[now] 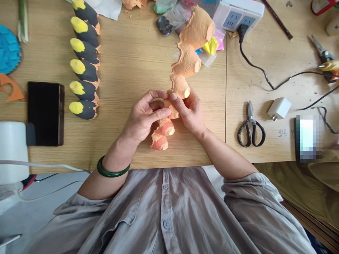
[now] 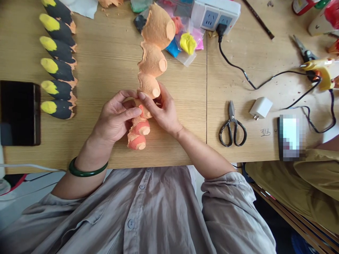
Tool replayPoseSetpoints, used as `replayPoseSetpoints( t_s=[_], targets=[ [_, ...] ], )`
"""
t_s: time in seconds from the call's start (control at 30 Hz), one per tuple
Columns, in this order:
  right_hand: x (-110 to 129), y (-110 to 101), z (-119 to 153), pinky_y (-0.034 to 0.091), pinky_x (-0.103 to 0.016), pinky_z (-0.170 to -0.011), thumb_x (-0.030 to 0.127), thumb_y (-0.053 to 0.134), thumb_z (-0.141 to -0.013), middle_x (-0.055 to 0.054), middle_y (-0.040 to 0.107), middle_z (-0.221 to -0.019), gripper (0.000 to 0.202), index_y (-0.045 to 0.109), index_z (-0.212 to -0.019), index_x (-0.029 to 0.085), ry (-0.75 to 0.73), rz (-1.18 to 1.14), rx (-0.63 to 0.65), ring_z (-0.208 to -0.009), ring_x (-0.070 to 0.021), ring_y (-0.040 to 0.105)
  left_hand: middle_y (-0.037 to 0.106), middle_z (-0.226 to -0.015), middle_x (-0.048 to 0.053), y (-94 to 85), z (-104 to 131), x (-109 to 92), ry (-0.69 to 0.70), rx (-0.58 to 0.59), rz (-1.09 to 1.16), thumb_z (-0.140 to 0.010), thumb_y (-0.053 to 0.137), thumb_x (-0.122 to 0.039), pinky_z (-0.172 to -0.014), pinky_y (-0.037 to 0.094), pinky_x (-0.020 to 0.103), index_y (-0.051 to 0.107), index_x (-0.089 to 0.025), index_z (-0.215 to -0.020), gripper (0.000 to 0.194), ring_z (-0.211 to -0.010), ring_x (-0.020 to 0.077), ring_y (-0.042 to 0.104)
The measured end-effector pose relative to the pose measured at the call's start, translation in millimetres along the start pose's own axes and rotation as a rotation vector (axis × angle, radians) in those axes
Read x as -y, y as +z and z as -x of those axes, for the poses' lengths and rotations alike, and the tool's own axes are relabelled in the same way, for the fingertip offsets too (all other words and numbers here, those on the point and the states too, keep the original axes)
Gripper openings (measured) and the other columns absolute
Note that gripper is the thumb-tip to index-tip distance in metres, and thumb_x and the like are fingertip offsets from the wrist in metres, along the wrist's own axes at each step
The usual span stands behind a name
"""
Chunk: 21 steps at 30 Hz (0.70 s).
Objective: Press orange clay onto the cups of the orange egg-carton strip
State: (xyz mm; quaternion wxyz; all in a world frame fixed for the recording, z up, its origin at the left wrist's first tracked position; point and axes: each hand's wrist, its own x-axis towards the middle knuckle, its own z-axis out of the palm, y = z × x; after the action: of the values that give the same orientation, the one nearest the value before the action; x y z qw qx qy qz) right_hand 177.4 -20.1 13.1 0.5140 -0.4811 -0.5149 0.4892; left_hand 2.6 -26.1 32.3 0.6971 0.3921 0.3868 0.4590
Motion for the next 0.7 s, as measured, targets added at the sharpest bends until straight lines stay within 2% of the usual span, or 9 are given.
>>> replayPoseSetpoints(
  t_s=[0.13, 0.23, 0.33, 0.43, 0.5, 0.6, 0.7],
  targets=[
    [0.5, 0.5, 0.4, 0.071, -0.042, -0.086, 0.084, 0.078, -0.1, -0.002, 0.077, -0.104, 0.054, 0.068, -0.108, 0.032, 0.009, -0.005, 0.007, -0.097, -0.0245, 0.075, 0.066, -0.079, -0.004, 1.3, 1.2, 3.6, -0.011, -0.028, 0.011, -0.074, 0.118, -0.046, -0.057, 0.046, 0.024, 0.081, -0.029, -0.107, 0.052, -0.065, 0.0131, 0.06],
    [3.7, -2.6, -0.5, 0.072, -0.044, -0.095, 0.085, 0.078, -0.1, -0.003, 0.08, -0.108, 0.054, 0.071, -0.11, 0.032, 0.014, -0.019, 0.038, -0.103, -0.026, 0.076, 0.071, -0.084, -0.003, 0.8, 2.4, 2.9, -0.003, -0.028, 0.024, -0.076, 0.117, -0.044, -0.063, 0.052, 0.027, 0.079, -0.029, -0.107, 0.051, -0.071, 0.0154, 0.067],
    [7.8, -5.6, -1.9, 0.071, -0.046, -0.102, 0.087, 0.073, -0.102, -0.004, 0.081, -0.11, 0.057, 0.071, -0.111, 0.031, 0.023, -0.021, 0.041, -0.108, -0.0267, 0.076, 0.071, -0.085, -0.002, 0.3, 2.9, -1.4, -0.013, 0.002, 0.036, -0.079, 0.115, -0.046, -0.062, 0.052, 0.029, 0.077, -0.028, -0.111, 0.052, -0.073, 0.0176, 0.071],
    [8.6, -5.4, -2.9, 0.07, -0.043, -0.098, 0.084, 0.074, -0.103, -0.003, 0.08, -0.108, 0.055, 0.07, -0.112, 0.03, 0.006, -0.04, 0.049, -0.104, -0.0248, 0.076, 0.071, -0.087, 0.0, 1.0, 2.8, -6.2, -0.057, 0.041, 0.075, -0.079, 0.113, -0.053, -0.06, 0.053, 0.029, 0.077, -0.028, -0.112, 0.055, -0.074, 0.0206, 0.074],
    [7.0, -3.6, -3.2, 0.07, -0.04, -0.09, 0.083, 0.075, -0.103, -0.003, 0.08, -0.105, 0.056, 0.069, -0.116, 0.029, -0.03, -0.074, 0.056, -0.1, -0.023, 0.076, 0.072, -0.088, 0.0, 2.3, 3.2, -7.9, -0.065, 0.017, 0.088, -0.079, 0.113, -0.056, -0.06, 0.053, 0.029, 0.078, -0.028, -0.111, 0.055, -0.075, 0.0211, 0.075],
    [4.4, -0.7, -2.4, 0.07, -0.036, -0.085, 0.086, 0.075, -0.103, -0.002, 0.08, -0.104, 0.061, 0.066, -0.12, 0.028, -0.078, -0.073, 0.063, -0.098, -0.0209, 0.076, 0.072, -0.085, -0.001, 5.0, 5.1, -8.2, -0.086, -0.048, 0.091, -0.08, 0.115, -0.05, -0.061, 0.052, 0.028, 0.08, -0.029, -0.108, 0.05, -0.074, 0.0197, 0.075],
    [3.9, 0.5, -0.3, 0.072, -0.035, -0.09, 0.085, 0.075, -0.104, -0.003, 0.082, -0.111, 0.06, 0.064, -0.119, 0.027, -0.098, -0.073, 0.055, -0.104, -0.0203, 0.079, 0.072, -0.085, -0.002, 7.1, 7.2, -7.8, -0.111, -0.068, 0.127, -0.079, 0.115, -0.044, -0.061, 0.051, 0.026, 0.079, -0.028, -0.105, 0.047, -0.071, 0.0175, 0.072]
  ],
)
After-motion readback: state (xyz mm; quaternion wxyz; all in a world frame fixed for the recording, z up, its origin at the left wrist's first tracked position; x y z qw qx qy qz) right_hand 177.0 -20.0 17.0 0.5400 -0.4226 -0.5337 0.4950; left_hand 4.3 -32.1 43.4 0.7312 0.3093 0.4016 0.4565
